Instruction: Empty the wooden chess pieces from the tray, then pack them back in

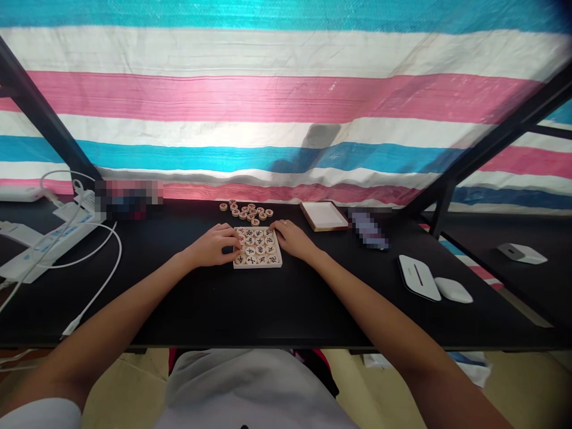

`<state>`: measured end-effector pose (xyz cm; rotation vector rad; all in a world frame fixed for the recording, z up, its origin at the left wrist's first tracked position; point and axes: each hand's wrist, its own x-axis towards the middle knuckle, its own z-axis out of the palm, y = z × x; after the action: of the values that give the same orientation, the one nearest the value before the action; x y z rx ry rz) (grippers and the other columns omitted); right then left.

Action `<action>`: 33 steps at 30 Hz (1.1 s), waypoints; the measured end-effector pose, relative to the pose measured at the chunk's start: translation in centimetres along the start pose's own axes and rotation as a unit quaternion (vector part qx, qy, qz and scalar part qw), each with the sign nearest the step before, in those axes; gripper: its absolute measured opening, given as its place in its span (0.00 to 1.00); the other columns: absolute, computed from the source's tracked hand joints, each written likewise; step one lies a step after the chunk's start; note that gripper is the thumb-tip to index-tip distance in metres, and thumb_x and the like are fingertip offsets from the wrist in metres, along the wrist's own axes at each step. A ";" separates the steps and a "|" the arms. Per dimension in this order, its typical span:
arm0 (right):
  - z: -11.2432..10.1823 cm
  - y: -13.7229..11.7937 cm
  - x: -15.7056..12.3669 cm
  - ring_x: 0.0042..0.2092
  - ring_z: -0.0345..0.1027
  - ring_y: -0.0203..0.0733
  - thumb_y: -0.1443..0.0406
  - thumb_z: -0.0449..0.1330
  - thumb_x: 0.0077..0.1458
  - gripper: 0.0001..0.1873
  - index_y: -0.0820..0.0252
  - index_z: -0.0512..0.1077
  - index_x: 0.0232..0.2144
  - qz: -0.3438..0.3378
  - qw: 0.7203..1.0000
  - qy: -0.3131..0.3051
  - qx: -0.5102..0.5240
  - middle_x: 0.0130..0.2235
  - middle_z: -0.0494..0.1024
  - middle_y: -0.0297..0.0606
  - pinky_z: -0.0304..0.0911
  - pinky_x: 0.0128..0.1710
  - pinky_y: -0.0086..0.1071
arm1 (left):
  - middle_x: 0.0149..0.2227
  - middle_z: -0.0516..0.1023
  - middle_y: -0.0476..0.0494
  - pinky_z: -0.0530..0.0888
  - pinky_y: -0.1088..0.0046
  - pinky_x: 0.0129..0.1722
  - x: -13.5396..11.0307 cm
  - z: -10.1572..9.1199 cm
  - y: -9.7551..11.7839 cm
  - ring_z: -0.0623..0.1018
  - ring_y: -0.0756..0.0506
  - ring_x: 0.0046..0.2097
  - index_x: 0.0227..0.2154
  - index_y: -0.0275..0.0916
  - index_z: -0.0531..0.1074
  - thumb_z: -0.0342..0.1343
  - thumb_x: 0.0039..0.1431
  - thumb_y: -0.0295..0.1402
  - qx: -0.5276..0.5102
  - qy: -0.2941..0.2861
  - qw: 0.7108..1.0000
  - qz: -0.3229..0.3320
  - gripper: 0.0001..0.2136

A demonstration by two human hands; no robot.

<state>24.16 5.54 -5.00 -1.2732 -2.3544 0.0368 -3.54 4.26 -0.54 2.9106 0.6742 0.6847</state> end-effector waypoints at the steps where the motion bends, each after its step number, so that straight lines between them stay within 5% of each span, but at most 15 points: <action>1: 0.0 0.0 0.0 0.41 0.63 0.44 0.74 0.49 0.56 0.12 0.59 0.67 0.39 0.001 1.000 0.000 0.000 0.37 0.72 0.40 0.59 0.43 0.34 | 0.35 0.76 0.45 0.68 0.68 0.44 0.0 0.1 0.0 0.72 0.46 0.40 0.30 0.40 0.75 0.52 0.59 0.36 -0.011 0.005 1.000 -0.002 0.08; 5: 0.1 0.0 0.0 0.41 0.63 0.44 0.74 0.49 0.56 0.11 0.59 0.67 0.39 0.001 1.000 0.001 0.001 0.37 0.72 0.40 0.59 0.42 0.34 | 0.35 0.76 0.44 0.69 0.68 0.44 -0.1 0.2 -0.4 0.73 0.46 0.39 0.32 0.40 0.75 0.52 0.60 0.38 -0.051 0.021 0.998 -0.026 0.09; 12: -0.1 -0.1 0.0 0.41 0.63 0.44 0.74 0.49 0.57 0.11 0.59 0.67 0.39 0.001 1.000 -0.004 -0.003 0.37 0.71 0.40 0.59 0.43 0.34 | 0.39 0.75 0.42 0.69 0.63 0.48 -0.5 0.4 -3.4 0.71 0.43 0.44 0.40 0.38 0.72 0.44 0.63 0.36 0.009 0.068 0.981 -0.179 0.13; 22: -0.8 -0.8 0.2 0.40 0.62 0.43 0.74 0.49 0.57 0.11 0.59 0.67 0.38 0.001 1.000 -0.011 -0.007 0.37 0.71 0.40 0.58 0.43 0.34 | 0.53 0.67 0.35 0.67 0.60 0.52 0.5 1.6 -8.1 0.67 0.37 0.54 0.57 0.35 0.61 0.44 0.61 0.32 0.148 -0.013 0.946 -0.289 0.21; 27: -0.7 -0.6 0.1 0.41 0.62 0.43 0.75 0.49 0.56 0.11 0.59 0.67 0.39 0.002 1.000 -0.013 -0.002 0.37 0.71 0.40 0.58 0.43 0.34 | 0.58 0.63 0.35 0.66 0.59 0.51 1.7 1.5 -9.8 0.65 0.36 0.56 0.57 0.37 0.62 0.43 0.62 0.35 0.180 -0.048 0.932 -0.312 0.21; 33: -0.4 -0.3 0.1 0.41 0.62 0.44 0.75 0.48 0.56 0.12 0.58 0.67 0.39 -0.003 1.000 -0.009 0.001 0.37 0.71 0.40 0.58 0.43 0.35 | 0.51 0.71 0.35 0.67 0.58 0.46 2.3 1.5 -10.3 0.69 0.35 0.52 0.51 0.38 0.68 0.42 0.63 0.39 0.205 -0.062 0.925 -0.313 0.18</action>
<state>24.06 5.38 -4.59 -1.2702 -2.3726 0.0485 -5.12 14.58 -2.74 2.7439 1.7975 0.2992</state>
